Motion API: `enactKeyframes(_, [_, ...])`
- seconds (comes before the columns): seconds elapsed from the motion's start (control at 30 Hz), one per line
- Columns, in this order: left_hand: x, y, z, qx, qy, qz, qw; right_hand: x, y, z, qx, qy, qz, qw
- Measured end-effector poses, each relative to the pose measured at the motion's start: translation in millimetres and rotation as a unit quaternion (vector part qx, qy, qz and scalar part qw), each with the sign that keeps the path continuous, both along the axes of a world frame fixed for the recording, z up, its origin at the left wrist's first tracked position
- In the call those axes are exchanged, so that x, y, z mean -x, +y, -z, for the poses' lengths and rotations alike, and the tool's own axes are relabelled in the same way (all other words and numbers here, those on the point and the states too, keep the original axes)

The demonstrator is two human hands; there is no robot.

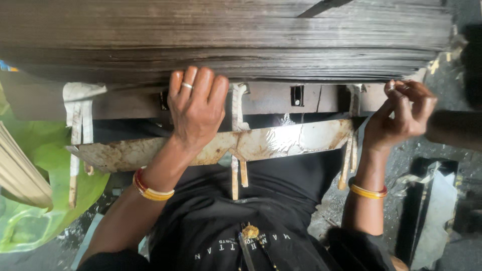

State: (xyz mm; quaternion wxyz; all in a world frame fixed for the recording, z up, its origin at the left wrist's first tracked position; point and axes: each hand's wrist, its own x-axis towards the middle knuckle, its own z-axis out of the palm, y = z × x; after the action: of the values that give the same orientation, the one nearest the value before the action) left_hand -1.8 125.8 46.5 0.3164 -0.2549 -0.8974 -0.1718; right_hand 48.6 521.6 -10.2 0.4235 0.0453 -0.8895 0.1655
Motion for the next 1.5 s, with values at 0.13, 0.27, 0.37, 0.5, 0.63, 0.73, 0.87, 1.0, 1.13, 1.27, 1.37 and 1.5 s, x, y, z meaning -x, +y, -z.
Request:
enactKeyframes(0.13, [1.6, 2.2, -0.2, 0.010, 0.005, -0.014, 1.000, 0.6, -3.2, 0.9, 0.015, 0.008, -0.012, 1.000])
enactKeyframes(0.27, [5.5, 3.5, -1.3, 0.009, 0.008, -0.019, 1.000, 3.4, -9.0, -1.1, 0.028, 0.012, -0.012, 0.999])
enactKeyframes(0.37, [6.8, 1.2, -0.2, 0.024, 0.049, -0.020, 0.998, 6.6, -14.5, -9.0, -0.003, 0.019, -0.010, 1.000])
enactKeyframes(0.5, [-2.5, -13.5, 7.6, 0.053, 0.031, -0.002, 0.998, 0.4, -23.4, -20.5, 0.018, -0.018, -0.012, 1.000])
enactKeyframes(0.63, [-13.3, -62.9, 18.1, 0.062, 0.018, -0.024, 0.998, -5.0, -28.1, -24.8, -0.056, -0.052, -0.076, 0.994])
enactKeyframes(0.73, [-15.1, -97.4, 26.8, 0.049, 0.017, -0.075, 0.996, -5.1, -29.5, -24.3, -0.056, -0.068, -0.082, 0.993])
enactKeyframes(0.87, [-25.0, -118.6, 31.9, -0.003, -0.017, -0.072, 0.997, -3.9, -32.3, -23.8, -0.061, -0.061, -0.081, 0.993])
enactKeyframes(1.0, [-26.9, -116.1, 37.4, -0.016, -0.027, -0.091, 0.995, -5.1, -35.3, -26.7, -0.072, -0.047, -0.061, 0.994])
enactKeyframes(1.13, [-23.4, -119.2, 41.0, 0.012, -0.015, -0.111, 0.994, -4.4, -36.2, -30.7, -0.065, -0.073, -0.090, 0.991])
enactKeyframes(1.27, [-20.9, -122.3, 40.5, 0.012, -0.009, -0.119, 0.993, -1.1, -37.9, -31.3, -0.078, -0.089, -0.087, 0.989])
enactKeyframes(1.37, [-24.7, -120.2, 38.7, 0.001, -0.016, -0.115, 0.993, -1.4, -39.4, -30.6, -0.068, -0.106, -0.082, 0.989])
enactKeyframes(1.5, [-25.2, -117.9, 37.0, -0.006, -0.021, -0.118, 0.993, -1.1, -39.8, -29.1, -0.081, -0.099, -0.091, 0.988])
